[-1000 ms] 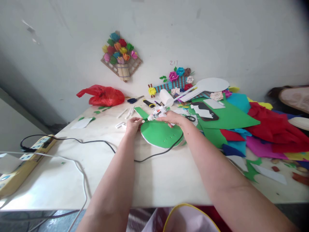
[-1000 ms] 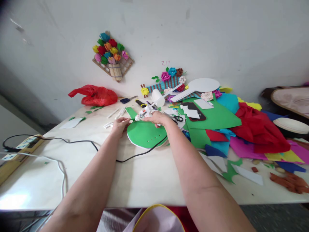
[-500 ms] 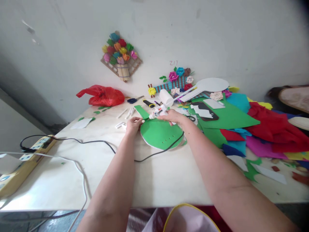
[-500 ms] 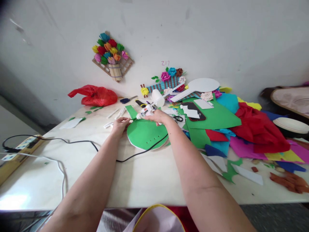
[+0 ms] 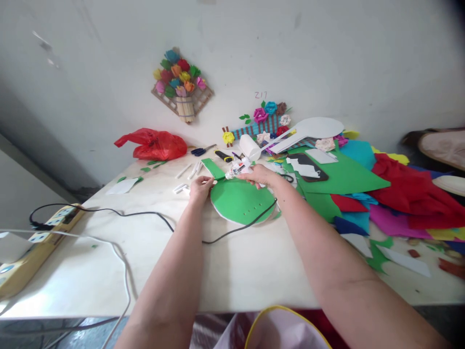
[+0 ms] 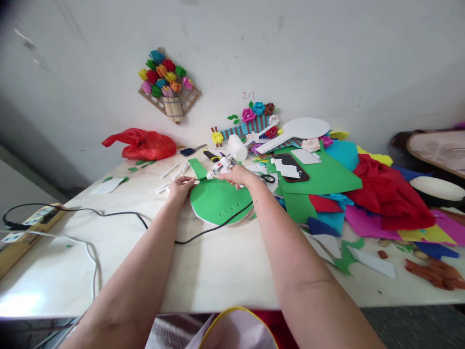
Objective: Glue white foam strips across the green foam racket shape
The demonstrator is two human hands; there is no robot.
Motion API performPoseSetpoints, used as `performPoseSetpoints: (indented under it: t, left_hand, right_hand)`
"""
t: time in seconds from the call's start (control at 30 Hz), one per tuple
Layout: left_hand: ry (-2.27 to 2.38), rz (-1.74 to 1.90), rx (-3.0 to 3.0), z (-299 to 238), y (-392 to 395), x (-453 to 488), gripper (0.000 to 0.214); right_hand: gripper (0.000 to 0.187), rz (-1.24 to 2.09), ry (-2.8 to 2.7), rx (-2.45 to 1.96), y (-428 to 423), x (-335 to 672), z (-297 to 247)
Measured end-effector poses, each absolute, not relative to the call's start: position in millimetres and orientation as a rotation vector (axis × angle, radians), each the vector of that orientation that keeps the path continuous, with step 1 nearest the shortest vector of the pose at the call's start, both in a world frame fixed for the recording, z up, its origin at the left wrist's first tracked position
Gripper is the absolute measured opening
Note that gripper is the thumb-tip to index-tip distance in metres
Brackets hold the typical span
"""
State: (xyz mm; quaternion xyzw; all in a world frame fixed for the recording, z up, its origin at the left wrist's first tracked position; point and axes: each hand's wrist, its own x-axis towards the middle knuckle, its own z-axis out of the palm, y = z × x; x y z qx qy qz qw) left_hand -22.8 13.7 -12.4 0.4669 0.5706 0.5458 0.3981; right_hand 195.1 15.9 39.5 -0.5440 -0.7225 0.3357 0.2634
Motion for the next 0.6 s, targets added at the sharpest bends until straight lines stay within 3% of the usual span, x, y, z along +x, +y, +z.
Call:
performPoseSetpoints:
  t: [0.23, 0.6]
  left_hand:
    - [1.421, 1.407, 1.190, -13, 14, -23, 0.028]
    - [1.399, 1.405, 1.240, -21, 19, -27, 0.035]
  right_hand:
    - [0.035, 0.898, -2.007, -1.414, 11, 187, 40]
    - [0.047, 0.806, -1.878, -1.655, 20, 210, 40]
